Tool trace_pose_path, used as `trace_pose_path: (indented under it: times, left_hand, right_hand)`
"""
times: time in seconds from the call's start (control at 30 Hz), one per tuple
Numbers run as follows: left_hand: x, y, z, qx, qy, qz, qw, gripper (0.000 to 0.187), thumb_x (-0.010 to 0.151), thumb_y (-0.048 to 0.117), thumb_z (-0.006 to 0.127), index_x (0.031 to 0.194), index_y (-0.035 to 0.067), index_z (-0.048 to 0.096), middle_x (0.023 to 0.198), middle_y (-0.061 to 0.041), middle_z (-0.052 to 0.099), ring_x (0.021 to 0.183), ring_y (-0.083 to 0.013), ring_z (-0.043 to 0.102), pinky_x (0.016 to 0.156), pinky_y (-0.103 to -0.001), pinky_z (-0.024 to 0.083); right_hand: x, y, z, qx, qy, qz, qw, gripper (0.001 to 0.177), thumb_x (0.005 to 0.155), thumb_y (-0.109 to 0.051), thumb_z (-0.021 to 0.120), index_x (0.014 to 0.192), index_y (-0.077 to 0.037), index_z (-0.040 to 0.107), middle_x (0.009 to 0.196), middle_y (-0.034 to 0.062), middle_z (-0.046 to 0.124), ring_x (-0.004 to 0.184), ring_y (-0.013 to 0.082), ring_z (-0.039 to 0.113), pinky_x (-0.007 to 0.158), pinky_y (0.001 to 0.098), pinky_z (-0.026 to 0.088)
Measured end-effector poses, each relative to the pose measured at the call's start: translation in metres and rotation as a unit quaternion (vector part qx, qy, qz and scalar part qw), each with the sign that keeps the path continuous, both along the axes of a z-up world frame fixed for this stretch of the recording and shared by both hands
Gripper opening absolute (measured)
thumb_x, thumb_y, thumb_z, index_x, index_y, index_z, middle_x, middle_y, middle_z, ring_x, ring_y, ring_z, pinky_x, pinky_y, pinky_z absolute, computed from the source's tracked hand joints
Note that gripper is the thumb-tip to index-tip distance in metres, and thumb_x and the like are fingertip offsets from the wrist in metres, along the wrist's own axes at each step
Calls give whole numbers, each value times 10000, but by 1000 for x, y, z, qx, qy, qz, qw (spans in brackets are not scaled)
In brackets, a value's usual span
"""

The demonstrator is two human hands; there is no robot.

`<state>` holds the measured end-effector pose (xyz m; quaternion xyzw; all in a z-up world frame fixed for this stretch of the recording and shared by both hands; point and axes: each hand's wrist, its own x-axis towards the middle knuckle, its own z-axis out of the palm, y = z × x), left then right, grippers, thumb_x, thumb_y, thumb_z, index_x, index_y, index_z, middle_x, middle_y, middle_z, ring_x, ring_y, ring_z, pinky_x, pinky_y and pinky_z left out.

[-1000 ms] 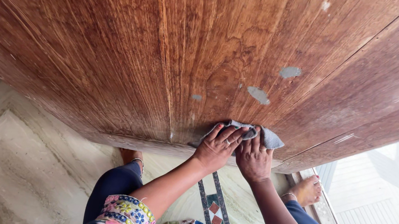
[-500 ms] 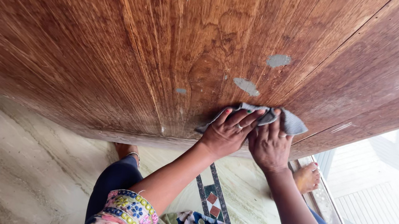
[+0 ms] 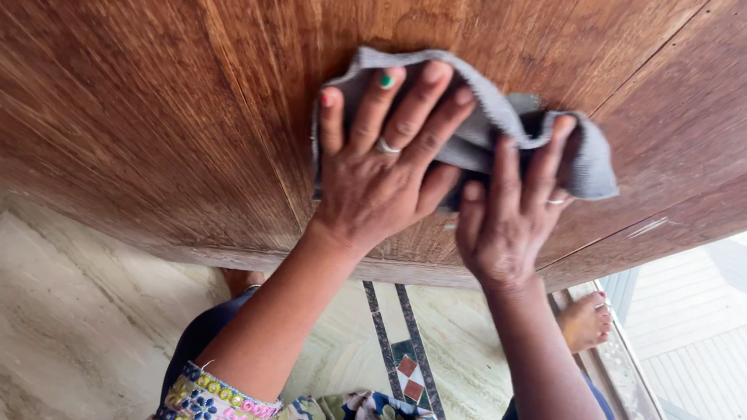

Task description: The person uses a cloth to wipe and clean a wooden door.

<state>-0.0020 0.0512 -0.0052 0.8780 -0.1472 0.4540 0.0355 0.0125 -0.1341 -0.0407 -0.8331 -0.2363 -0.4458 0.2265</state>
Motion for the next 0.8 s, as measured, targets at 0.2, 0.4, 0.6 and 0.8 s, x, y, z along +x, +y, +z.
trace_pose_path:
  times: [0.2, 0.4, 0.6, 0.8]
  left_hand:
    - [3, 48, -86, 18, -15, 63, 998, 594, 1085, 452, 497, 1585, 133, 463, 1717, -100, 207, 1597, -413, 69, 1232, -721, -25]
    - [7, 67, -158, 23, 1, 79, 997, 644, 1072, 375, 540, 1616, 95, 338, 1748, -124, 92, 1608, -427, 13, 1208, -774, -31]
    - [8, 34, -162, -46, -7, 52, 998, 762, 1054, 384, 560, 1635, 32, 214, 1727, -209, -21, 1585, -497, -62, 1164, -828, -42]
    - [11, -16, -155, -19, 8, 46, 999, 691, 1036, 359, 568, 1630, 100, 329, 1748, -169, 30, 1603, -446, -16, 1207, -768, -58]
  right_hand:
    - [-12, 51, -30, -66, 6, 79, 995, 503, 963, -223, 691, 1428, -49, 611, 1608, 175, 412, 1436, 367, 445, 1170, 571, 330]
    - [-29, 61, -35, -134, 49, 122, 982, 516, 906, -239, 685, 1382, -51, 626, 1575, 104, 470, 1366, 270, 513, 1100, 506, 374]
    - [-35, 42, -27, -201, 61, 93, 973, 496, 879, -179, 666, 1355, -45, 629, 1598, 75, 469, 1370, 246, 511, 1131, 485, 377]
    - [-29, 4, -41, -176, 63, 69, 980, 530, 851, -183, 688, 1353, -25, 626, 1563, 134, 466, 1376, 300, 502, 1143, 531, 367]
